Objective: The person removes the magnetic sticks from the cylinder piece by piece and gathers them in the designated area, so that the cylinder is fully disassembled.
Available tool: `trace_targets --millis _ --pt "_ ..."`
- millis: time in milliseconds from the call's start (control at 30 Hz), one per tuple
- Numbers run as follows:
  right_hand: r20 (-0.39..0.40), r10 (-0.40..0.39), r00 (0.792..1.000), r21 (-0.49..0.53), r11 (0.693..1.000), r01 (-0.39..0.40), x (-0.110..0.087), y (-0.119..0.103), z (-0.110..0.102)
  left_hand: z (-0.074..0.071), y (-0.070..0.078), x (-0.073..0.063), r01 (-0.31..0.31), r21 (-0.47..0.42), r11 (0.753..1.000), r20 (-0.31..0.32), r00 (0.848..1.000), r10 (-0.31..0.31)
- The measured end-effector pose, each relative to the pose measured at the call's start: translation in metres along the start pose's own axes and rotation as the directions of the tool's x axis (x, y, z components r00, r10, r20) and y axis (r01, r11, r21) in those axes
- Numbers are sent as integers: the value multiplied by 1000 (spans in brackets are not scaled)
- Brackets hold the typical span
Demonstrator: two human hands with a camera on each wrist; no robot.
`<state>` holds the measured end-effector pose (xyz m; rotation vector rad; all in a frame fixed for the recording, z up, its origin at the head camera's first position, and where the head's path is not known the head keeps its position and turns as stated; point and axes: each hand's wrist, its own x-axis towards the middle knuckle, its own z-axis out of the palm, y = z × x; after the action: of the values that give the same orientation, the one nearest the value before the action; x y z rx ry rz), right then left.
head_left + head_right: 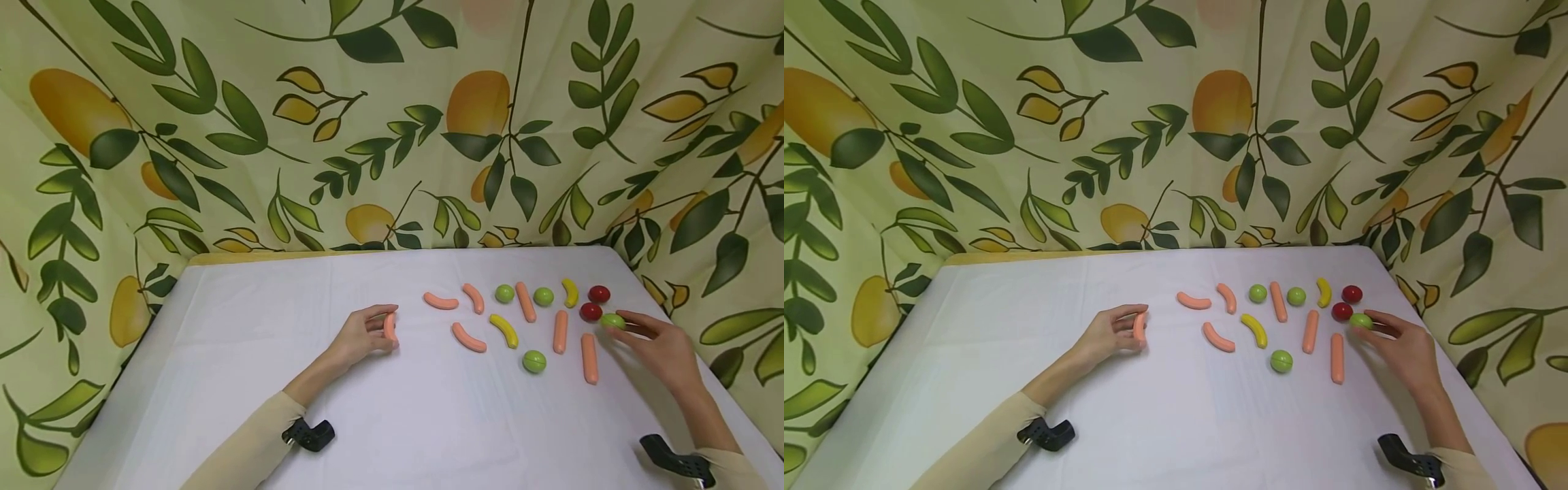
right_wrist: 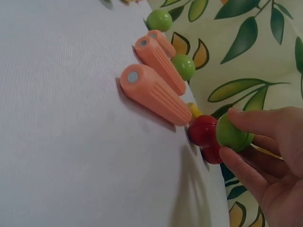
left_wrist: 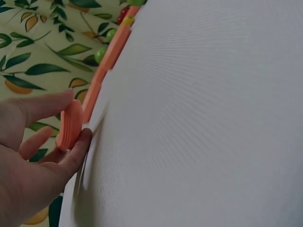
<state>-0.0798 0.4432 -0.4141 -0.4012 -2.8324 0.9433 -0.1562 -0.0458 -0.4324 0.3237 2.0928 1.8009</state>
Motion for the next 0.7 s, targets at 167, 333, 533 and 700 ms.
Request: trace_targets --millis 167,333,533,700 --pt "5 29 1000 -9 1000 -29 1 8 -2 7 2 7 -46 99 994 -11 999 47" --pt "36 52 998 -3 999 -52 0 19 -2 18 1 13 -173 228 958 37 985 169" --pt "47 61 997 -6 998 -61 1 31 2 34 6 19 -218 275 936 50 976 213" --pt "46 49 998 -7 999 -49 5 35 6 40 9 24 -96 108 989 39 995 92"
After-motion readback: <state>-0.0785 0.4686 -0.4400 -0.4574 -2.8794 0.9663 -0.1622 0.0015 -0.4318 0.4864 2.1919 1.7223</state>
